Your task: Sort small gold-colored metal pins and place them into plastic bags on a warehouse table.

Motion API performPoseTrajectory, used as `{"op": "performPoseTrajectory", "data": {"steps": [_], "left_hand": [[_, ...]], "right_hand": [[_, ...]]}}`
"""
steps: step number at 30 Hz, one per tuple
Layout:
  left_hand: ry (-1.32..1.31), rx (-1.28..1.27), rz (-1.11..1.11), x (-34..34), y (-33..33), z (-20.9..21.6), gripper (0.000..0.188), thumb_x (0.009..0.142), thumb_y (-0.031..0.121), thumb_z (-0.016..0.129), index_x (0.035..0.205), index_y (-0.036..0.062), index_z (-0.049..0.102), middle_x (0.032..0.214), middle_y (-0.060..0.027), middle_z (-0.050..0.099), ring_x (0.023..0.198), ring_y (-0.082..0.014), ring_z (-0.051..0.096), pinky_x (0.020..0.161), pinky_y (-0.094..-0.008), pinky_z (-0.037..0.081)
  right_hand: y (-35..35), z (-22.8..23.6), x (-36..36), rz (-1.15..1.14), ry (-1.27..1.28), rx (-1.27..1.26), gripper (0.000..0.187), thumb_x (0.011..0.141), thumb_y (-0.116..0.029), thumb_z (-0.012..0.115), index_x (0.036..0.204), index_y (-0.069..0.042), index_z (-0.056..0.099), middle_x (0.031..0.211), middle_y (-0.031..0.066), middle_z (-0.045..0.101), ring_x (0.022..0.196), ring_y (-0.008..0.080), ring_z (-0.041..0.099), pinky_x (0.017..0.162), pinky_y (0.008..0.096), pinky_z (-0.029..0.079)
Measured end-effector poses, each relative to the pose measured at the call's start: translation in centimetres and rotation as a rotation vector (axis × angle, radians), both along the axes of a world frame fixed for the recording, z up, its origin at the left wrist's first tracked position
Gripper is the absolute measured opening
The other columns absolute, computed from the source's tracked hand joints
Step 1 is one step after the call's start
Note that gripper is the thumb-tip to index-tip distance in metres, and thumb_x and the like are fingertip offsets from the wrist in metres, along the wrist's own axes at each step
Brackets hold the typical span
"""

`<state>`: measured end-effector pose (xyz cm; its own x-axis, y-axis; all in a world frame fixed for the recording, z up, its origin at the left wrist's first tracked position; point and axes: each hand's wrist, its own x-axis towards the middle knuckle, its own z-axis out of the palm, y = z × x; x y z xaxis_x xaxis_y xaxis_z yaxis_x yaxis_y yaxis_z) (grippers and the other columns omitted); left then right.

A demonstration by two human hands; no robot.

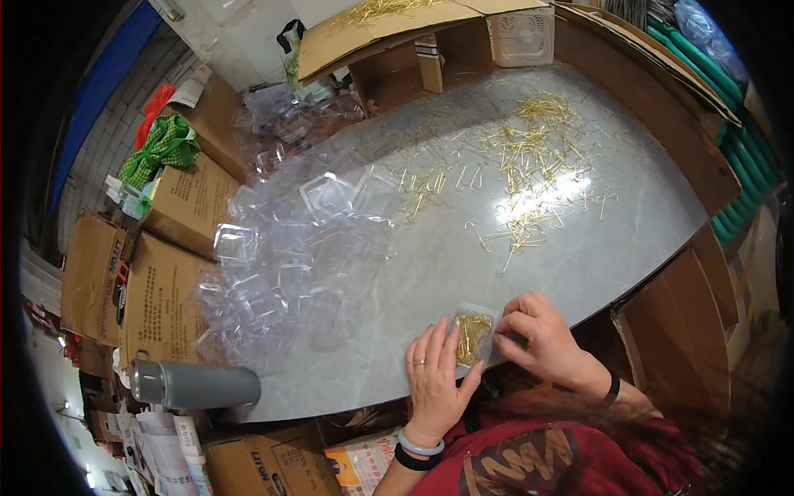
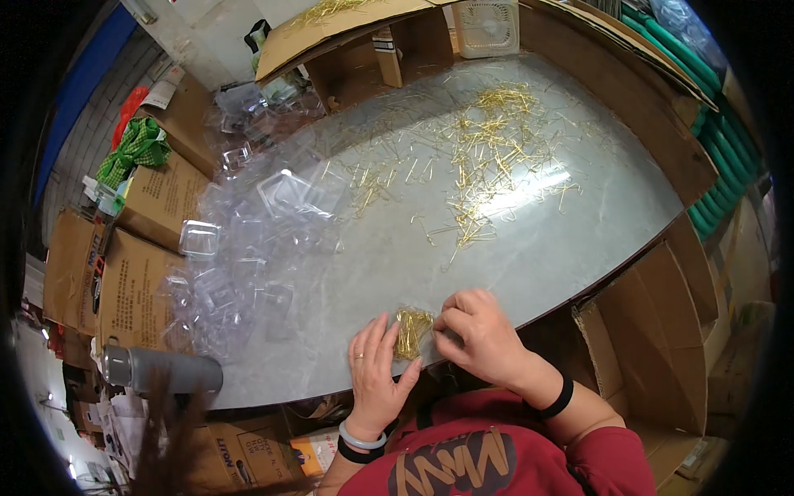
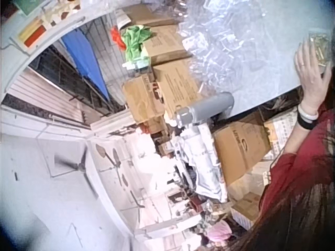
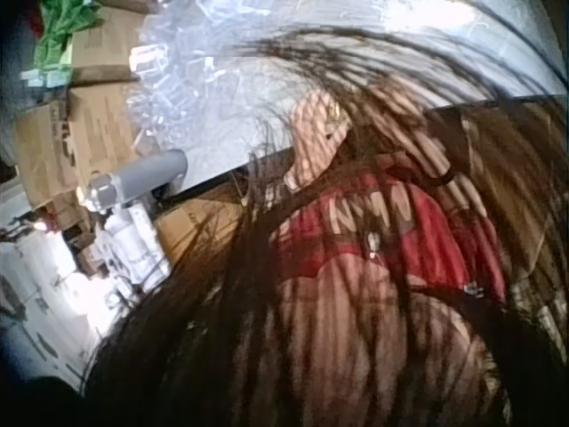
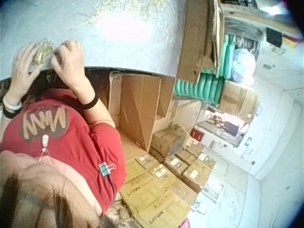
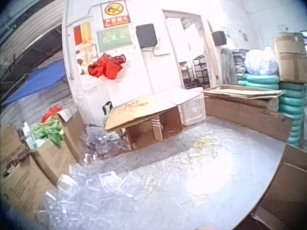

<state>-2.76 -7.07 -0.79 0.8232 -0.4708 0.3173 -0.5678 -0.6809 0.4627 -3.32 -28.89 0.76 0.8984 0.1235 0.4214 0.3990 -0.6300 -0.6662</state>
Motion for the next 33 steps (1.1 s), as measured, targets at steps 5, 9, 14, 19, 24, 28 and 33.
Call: {"op": "performPoseTrajectory", "data": {"steps": [5, 9, 14, 19, 24, 28, 33], "left_hand": [[0.007, 0.022, -0.010, -0.1, 0.0, 0.1, 0.061, 0.096, 0.038, 0.063, 0.141, -0.0029, 0.053, 0.151, -0.0236, 0.046, 0.138, -0.0403, 0.042, 0.116, -0.0531, 0.029], [0.045, 0.038, -0.023, 0.0, -0.3, 0.6, 0.059, 0.095, 0.033, 0.062, 0.141, -0.0035, 0.052, 0.155, -0.0251, 0.041, 0.141, -0.0431, 0.037, 0.118, -0.0543, 0.026], [0.030, 0.144, -0.006, -0.3, -0.1, 1.0, 0.055, 0.097, 0.029, 0.060, 0.143, 0.0002, 0.053, 0.155, -0.0277, 0.037, 0.142, -0.0495, 0.032, 0.119, -0.0581, 0.024], [0.036, 0.257, 0.153, 1.0, 3.3, 0.8, 0.053, 0.102, 0.033, 0.054, 0.145, 0.0025, 0.051, 0.154, -0.0289, 0.037, 0.142, -0.0515, 0.031, 0.118, -0.0635, 0.022], [0.081, 0.184, 0.280, 1.9, 5.7, 1.1, 0.054, 0.104, 0.030, 0.052, 0.145, -0.0047, 0.047, 0.153, -0.0307, 0.037, 0.142, -0.0498, 0.032, 0.119, -0.0628, 0.022], [-0.067, 0.184, 0.341, 1.0, 5.5, 1.0, 0.053, 0.104, 0.030, 0.056, 0.145, -0.0013, 0.048, 0.154, -0.0290, 0.038, 0.145, -0.0482, 0.031, 0.120, -0.0593, 0.022], [-0.179, -0.059, 0.108, -0.5, 2.3, 0.6, 0.042, 0.091, 0.013, 0.071, 0.129, -0.0010, 0.063, 0.141, -0.0218, 0.055, 0.132, -0.0454, 0.048, 0.110, -0.0533, 0.040]], "right_hand": [[0.8, 0.0, 1.4, -0.013, -0.104, -0.172, 0.013, 0.079, -0.013, 0.078, 0.090, -0.009, 0.070, 0.094, 0.0061, 0.063, 0.094, 0.0288, 0.058, 0.083, 0.0408, 0.046], [0.8, -0.3, 1.4, 0.042, -0.030, -0.134, 0.017, 0.084, -0.015, 0.076, 0.099, -0.008, 0.073, 0.099, 0.0083, 0.065, 0.096, 0.0304, 0.060, 0.088, 0.0421, 0.047], [-2.6, -0.3, 5.5, -0.337, -0.100, -0.352, 0.055, 0.095, -0.030, 0.068, 0.138, 0.001, 0.055, 0.145, 0.0245, 0.051, 0.131, 0.0455, 0.048, 0.113, 0.0509, 0.038], [-1.4, -1.6, 4.0, -0.215, 0.113, -0.396, 0.065, 0.094, -0.040, 0.067, 0.140, 0.003, 0.051, 0.150, 0.0265, 0.045, 0.138, 0.0474, 0.040, 0.116, 0.0539, 0.033], [-0.7, -1.8, 4.0, -0.311, 0.001, -0.477, 0.067, 0.092, -0.047, 0.067, 0.140, -0.002, 0.053, 0.149, 0.0258, 0.044, 0.142, 0.0445, 0.037, 0.117, 0.0556, 0.030], [-1.0, -2.8, 4.6, -0.116, 0.007, -0.537, 0.066, 0.095, -0.048, 0.063, 0.141, -0.003, 0.052, 0.149, 0.0234, 0.045, 0.145, 0.0429, 0.034, 0.120, 0.0572, 0.026], [-1.8, -3.1, 4.3, -0.138, -0.027, -0.526, 0.055, 0.096, -0.038, 0.064, 0.137, -0.003, 0.054, 0.144, 0.0208, 0.049, 0.140, 0.0423, 0.040, 0.120, 0.0549, 0.028]]}}
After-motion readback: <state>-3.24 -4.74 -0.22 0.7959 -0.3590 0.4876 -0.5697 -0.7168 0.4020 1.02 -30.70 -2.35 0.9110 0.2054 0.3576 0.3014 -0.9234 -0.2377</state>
